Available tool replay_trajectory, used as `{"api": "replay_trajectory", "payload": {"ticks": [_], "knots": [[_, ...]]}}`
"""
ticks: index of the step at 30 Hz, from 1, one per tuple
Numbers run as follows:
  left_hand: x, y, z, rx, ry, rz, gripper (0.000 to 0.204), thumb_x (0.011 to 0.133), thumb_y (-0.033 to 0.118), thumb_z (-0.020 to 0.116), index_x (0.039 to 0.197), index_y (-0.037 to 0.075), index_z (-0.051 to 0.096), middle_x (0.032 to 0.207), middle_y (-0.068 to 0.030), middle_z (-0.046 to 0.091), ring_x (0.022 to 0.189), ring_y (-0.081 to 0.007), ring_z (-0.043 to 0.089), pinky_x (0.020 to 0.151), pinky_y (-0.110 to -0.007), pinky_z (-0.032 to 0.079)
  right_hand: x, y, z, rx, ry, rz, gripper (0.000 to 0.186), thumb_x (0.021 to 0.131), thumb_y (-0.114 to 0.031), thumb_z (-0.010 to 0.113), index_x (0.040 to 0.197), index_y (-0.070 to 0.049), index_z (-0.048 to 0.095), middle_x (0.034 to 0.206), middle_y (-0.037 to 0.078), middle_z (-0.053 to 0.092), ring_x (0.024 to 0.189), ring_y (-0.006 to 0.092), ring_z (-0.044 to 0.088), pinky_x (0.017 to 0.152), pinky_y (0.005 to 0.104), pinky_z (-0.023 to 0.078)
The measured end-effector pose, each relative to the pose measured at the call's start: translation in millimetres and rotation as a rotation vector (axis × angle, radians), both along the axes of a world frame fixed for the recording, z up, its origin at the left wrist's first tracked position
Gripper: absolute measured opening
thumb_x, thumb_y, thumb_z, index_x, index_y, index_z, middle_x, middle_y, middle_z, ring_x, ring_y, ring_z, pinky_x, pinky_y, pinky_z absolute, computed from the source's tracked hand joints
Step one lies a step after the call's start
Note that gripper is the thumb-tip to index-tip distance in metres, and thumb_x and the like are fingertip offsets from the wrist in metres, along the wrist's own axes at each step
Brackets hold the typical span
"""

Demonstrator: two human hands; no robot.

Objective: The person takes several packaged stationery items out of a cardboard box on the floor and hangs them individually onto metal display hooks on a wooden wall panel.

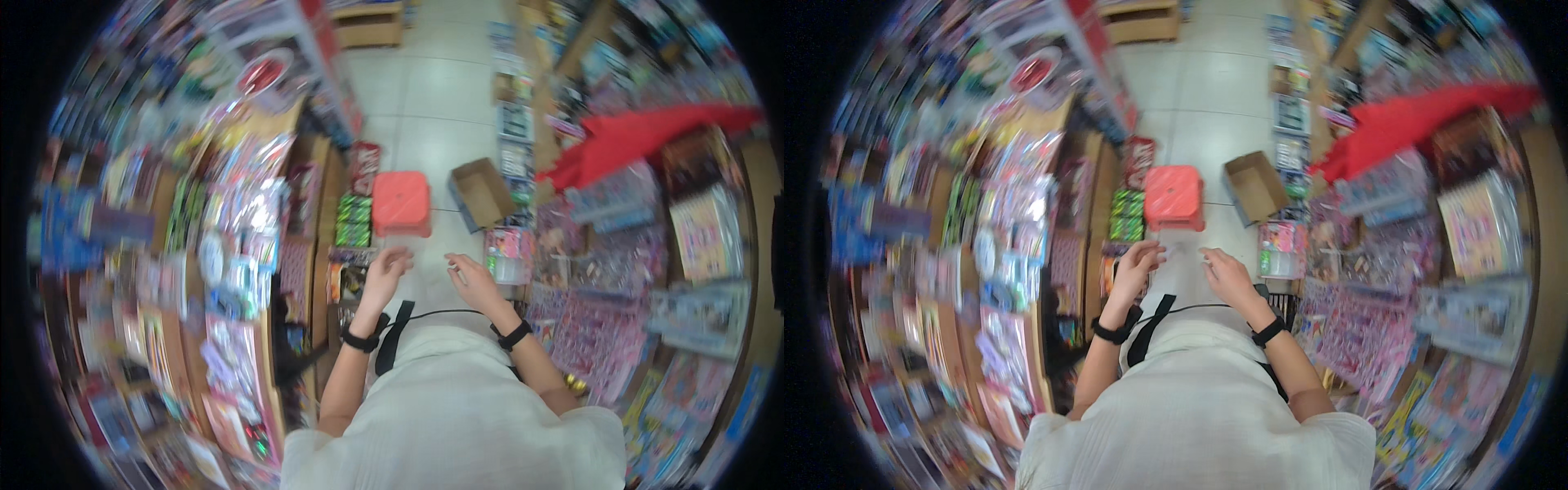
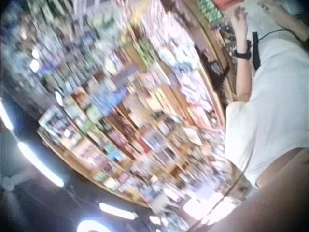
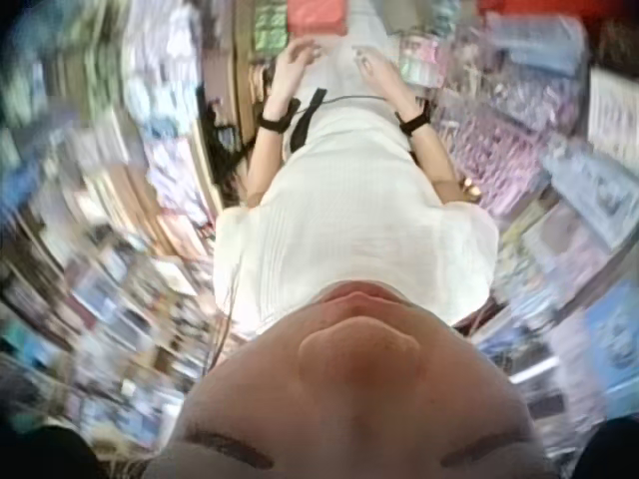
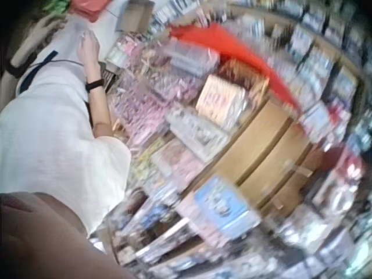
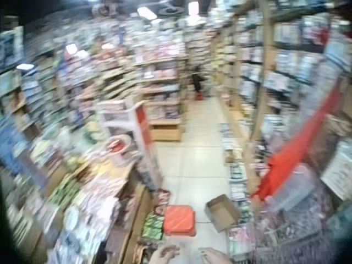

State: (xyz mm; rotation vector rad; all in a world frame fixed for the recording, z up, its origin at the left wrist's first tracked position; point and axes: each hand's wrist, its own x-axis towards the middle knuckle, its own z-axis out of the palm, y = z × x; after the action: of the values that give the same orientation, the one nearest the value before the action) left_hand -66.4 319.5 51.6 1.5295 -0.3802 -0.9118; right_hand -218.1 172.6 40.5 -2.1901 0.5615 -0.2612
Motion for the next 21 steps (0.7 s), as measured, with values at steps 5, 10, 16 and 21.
{"api": "replay_trajectory", "payload": {"ticks": [5,10,16,21], "knots": [[19,-46,8,0.050,0.041,-0.354,0.031,0.081,0.002,0.048,0.111,-0.001,0.047,0.094,-0.0097,0.062,0.062,-0.0108,0.057,0.058,-0.021,0.046,-22,-8,14,-0.086,0.017,-0.263,0.023,0.077,-0.003,0.047,0.098,-0.002,0.056,0.084,0.016,0.059,0.081,0.0326,0.057,0.071,0.0404,0.045],[34,-104,8,0.041,-0.136,-0.620,0.041,0.071,-0.007,0.051,0.112,0.000,0.048,0.103,-0.0087,0.059,0.069,-0.0079,0.055,0.059,-0.020,0.043,-44,-4,14,-0.136,0.052,-0.503,0.027,0.074,-0.001,0.048,0.099,-0.002,0.055,0.084,0.017,0.059,0.081,0.0327,0.057,0.071,0.0409,0.045],[34,-164,18,0.061,-0.260,-0.955,0.047,0.068,-0.010,0.048,0.113,0.002,0.050,0.101,-0.0083,0.059,0.089,-0.0148,0.057,0.075,-0.024,0.044,-50,17,11,-0.072,0.181,-0.805,0.026,0.077,-0.004,0.046,0.102,-0.002,0.054,0.091,0.016,0.059,0.083,0.0333,0.056,0.073,0.0413,0.045],[26,-189,-4,-0.083,-0.168,-1.109,0.039,0.075,-0.002,0.049,0.113,0.003,0.051,0.096,-0.0105,0.060,0.086,-0.0169,0.057,0.077,-0.026,0.043,-44,39,19,0.003,0.145,-0.998,0.024,0.082,-0.010,0.045,0.104,-0.003,0.053,0.094,0.017,0.057,0.085,0.0342,0.056,0.075,0.0414,0.045]]}}
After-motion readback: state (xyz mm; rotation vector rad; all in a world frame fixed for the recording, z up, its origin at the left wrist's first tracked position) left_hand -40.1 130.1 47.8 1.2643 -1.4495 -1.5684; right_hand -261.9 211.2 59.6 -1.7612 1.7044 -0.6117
